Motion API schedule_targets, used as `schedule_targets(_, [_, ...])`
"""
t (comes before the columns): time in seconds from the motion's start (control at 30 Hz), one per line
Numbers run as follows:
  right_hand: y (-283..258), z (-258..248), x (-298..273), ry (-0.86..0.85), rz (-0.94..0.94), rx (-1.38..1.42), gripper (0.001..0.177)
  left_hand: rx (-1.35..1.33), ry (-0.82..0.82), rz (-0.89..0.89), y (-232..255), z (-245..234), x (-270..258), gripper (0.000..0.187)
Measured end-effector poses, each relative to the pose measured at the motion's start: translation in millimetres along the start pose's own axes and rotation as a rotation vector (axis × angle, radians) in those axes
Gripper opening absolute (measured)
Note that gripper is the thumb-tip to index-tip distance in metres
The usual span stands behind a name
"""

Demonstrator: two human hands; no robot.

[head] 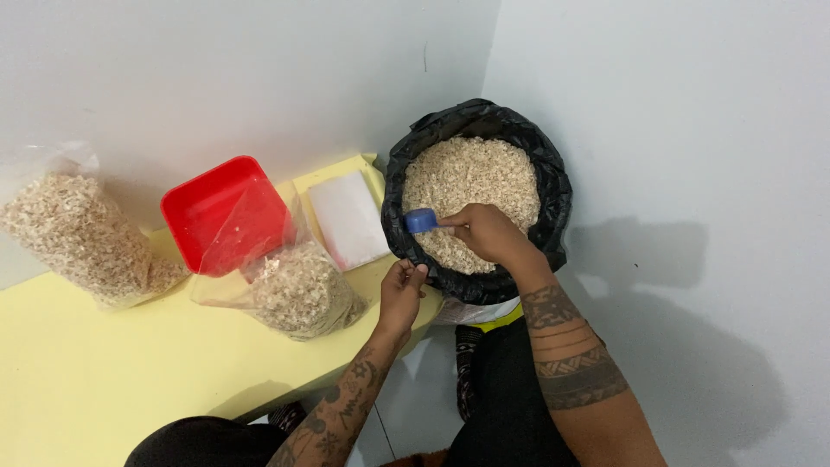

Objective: Portioning wood shavings from a large bag into smaller plastic bags using a blue scoop.

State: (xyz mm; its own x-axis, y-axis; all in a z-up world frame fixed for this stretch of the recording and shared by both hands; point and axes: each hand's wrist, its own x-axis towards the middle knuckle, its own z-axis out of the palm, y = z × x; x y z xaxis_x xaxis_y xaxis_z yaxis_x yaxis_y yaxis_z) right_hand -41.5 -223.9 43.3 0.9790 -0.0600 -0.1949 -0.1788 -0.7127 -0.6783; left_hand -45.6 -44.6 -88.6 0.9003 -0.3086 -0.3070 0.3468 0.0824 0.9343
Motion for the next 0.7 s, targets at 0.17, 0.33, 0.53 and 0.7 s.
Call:
schedule_targets(0.17, [34.2,7.6,20.6,-0.088,0.079,-0.19,0.031,-0.019,0.016,-0.035,-3.1,1.8,11.0,0.02])
schedule_targets(0.33, [69.0,7.7,30.3,-0.127,0.158,-0.327,0.031,-0.06,0.041,-0.057,-0.1,-3.1,29.5,0.02])
schedule_targets(0.53, [78.8,18.6,42.8,-0.112,0.163,-0.272,0.034,-0.085,0.071,-0.011,0.5,6.0,43.2,0.018])
schedule_targets(0.7, [80.4,26.1,62.6,-0.007,0.118,-0.213,0.034,0.016,0.016,0.049,-22.4,7.1,44.3,0.013])
